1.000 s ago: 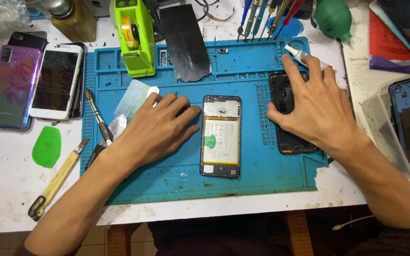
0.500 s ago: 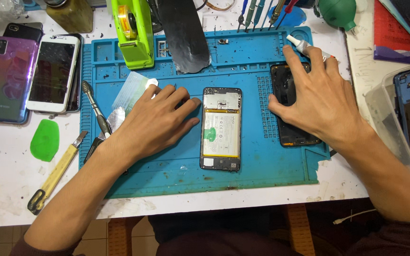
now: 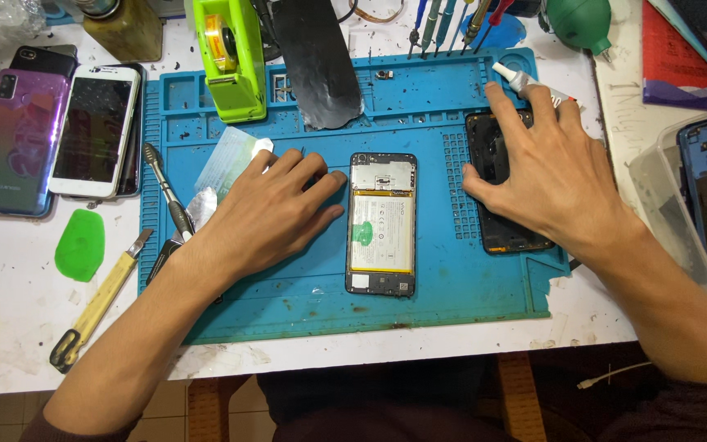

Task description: The person reassembles a smartphone by aligning the back cover with the main body and pressing it into place. They then inspect the edges and corners to ensure the cover is properly seated.

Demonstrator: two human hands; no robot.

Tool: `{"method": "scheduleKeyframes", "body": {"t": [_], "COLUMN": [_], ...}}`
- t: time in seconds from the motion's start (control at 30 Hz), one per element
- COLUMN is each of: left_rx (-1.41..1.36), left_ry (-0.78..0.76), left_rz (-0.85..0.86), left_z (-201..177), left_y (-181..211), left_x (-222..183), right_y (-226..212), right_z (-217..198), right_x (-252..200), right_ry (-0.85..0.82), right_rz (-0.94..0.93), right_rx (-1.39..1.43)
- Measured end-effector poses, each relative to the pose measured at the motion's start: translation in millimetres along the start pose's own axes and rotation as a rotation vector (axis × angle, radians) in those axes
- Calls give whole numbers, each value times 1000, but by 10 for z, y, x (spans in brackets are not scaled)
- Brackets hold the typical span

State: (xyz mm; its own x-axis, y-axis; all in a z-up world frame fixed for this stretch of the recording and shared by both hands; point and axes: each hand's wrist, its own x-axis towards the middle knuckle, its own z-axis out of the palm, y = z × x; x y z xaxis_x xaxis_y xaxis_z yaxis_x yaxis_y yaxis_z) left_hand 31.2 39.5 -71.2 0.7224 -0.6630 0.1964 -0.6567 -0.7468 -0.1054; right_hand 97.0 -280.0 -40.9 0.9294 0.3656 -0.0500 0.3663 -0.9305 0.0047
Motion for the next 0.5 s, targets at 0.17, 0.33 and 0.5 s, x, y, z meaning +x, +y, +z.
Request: {"method": "scheduleKeyframes", "body": {"t": [0.17, 0.33, 0.5], "left_rx": [14, 9, 29], "left_ry": [-4, 2, 7], "left_rz": [4, 4, 11], "left_z": [-22, -16, -24], "left_y": [17, 30, 16], "left_x": [7, -6, -3], "right_y": [-21, -43, -50], "right_z": [-24, -43, -32], "right_x": [5, -6, 16], "right_ry": [-46, -62, -59], "right_rz": [19, 21, 26], "right_rx": [-10, -6, -32]}}
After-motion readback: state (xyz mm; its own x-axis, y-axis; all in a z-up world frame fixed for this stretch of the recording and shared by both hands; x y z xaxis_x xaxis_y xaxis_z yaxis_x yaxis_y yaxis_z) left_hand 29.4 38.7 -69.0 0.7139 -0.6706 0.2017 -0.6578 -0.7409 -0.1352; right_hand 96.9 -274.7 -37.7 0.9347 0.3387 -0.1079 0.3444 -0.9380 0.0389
